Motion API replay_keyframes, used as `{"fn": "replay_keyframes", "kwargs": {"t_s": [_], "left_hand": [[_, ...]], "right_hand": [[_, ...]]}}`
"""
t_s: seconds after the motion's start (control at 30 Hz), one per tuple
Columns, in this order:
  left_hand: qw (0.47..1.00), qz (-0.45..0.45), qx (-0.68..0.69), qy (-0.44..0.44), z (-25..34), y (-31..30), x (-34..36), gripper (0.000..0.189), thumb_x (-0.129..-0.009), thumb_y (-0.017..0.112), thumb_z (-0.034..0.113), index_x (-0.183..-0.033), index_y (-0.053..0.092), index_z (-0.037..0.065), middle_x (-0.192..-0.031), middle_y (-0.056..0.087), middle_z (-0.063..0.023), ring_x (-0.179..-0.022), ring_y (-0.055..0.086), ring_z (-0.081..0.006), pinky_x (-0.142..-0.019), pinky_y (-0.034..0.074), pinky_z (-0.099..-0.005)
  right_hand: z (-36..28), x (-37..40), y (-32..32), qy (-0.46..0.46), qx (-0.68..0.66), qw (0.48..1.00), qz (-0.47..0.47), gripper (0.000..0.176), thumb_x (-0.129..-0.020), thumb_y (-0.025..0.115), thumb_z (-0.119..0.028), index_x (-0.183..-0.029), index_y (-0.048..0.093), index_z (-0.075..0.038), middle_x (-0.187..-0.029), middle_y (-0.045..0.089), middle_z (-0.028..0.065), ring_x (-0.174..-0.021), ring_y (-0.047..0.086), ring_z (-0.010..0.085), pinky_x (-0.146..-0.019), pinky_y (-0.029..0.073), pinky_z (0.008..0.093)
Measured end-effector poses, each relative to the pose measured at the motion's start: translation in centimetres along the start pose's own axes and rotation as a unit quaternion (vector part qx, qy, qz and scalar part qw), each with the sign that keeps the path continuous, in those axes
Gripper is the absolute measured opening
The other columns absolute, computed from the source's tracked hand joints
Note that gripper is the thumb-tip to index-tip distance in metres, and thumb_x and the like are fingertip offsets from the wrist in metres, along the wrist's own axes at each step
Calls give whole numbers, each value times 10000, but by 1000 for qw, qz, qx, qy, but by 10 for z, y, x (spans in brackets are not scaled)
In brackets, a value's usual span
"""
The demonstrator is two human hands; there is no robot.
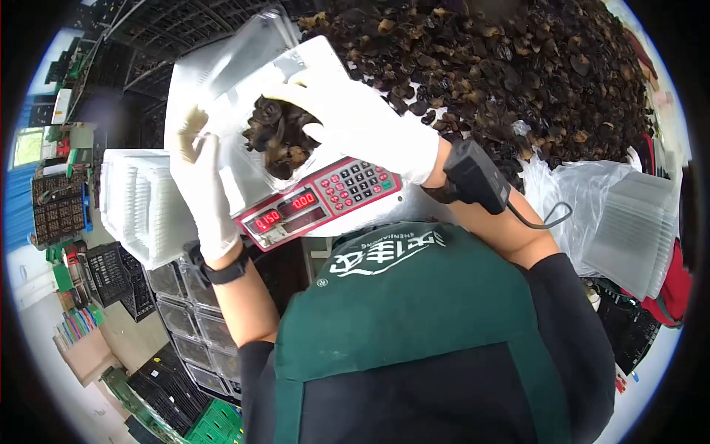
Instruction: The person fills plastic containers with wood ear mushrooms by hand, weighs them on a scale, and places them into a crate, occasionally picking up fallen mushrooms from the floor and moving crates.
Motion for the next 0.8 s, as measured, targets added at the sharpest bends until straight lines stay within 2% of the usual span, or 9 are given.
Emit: {"fn": "replay_keyframes", "kwargs": {"t_s": [0.1,0.2,0.27,0.3,0.33,0.5,0.67,0.73,0.8], "left_hand": [[998,0,1,-55,-2,-2,21,473,-889,537,-37,-1361,544,-8,-1339,596,-137,-1269,538,-227,-1086,388,-360],[999,-16,-33,-10,15,1,42,473,-852,435,-54,-1291,606,-2,-1329,605,-114,-1235,546,-233,-1098,376,-366],[984,-68,-126,110,34,9,60,384,-877,471,-31,-1200,672,26,-1289,615,-135,-1209,557,-252,-1083,386,-370],[977,-65,-180,93,33,12,72,336,-876,510,-26,-1152,692,35,-1257,609,-135,-1194,561,-258,-1067,398,-366],[967,-63,-234,75,29,17,83,288,-876,549,-20,-1105,712,44,-1224,604,-134,-1178,565,-264,-1051,411,-363],[994,-11,-85,-68,-18,21,101,549,-918,627,13,-1436,459,80,-1025,604,-75,-886,597,-131,-757,498,-264],[969,-73,122,-204,-29,30,108,676,-983,605,146,-1558,260,66,-837,664,-40,-666,601,-98,-620,484,-227],[986,-100,38,-126,-47,36,106,248,-955,641,156,-1127,611,-21,-757,612,-29,-632,579,-96,-590,478,-245],[965,-28,192,-176,-48,37,109,147,-943,633,139,-959,610,-5,-738,614,-28,-614,589,-105,-562,480,-253]], "right_hand": [[-4,-5,-8,-3,20,999,39,530,-882,604,-126,-1404,518,-115,-1316,585,177,-1187,575,344,-1028,455,447],[33,31,-56,180,-36,979,88,364,-877,642,-146,-1233,657,-69,-1127,671,132,-1004,646,228,-884,514,346],[80,73,-63,210,130,969,28,334,-864,683,-99,-1195,685,-59,-1156,704,105,-1065,660,214,-938,516,325],[82,83,-63,266,198,942,-56,317,-854,689,-111,-1167,699,-68,-1181,705,104,-1066,661,243,-964,502,332],[79,90,-64,188,268,945,-14,316,-880,679,-136,-1186,696,-62,-1198,702,93,-1035,664,221,-966,488,310],[76,69,-25,374,-250,892,37,438,-1030,543,-262,-1415,507,-57,-911,676,30,-761,614,76,-706,510,224],[91,48,5,365,-306,879,-1,412,-1014,552,-221,-1365,528,-5,-825,663,27,-676,597,65,-623,489,215],[90,50,10,372,-351,859,-2,391,-994,557,-195,-1338,536,-10,-838,664,25,-677,587,69,-598,462,212],[97,51,10,399,-342,850,-26,340,-993,558,-187,-1278,540,-2,-861,645,35,-651,548,61,-540,403,214]]}}
Point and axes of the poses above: each hand's wrist, its own x-axis away from the middle knuckle, its own y-axis out of the palm, z = x × y, the point moved 8 cm from there along -x, towards the middle knuckle
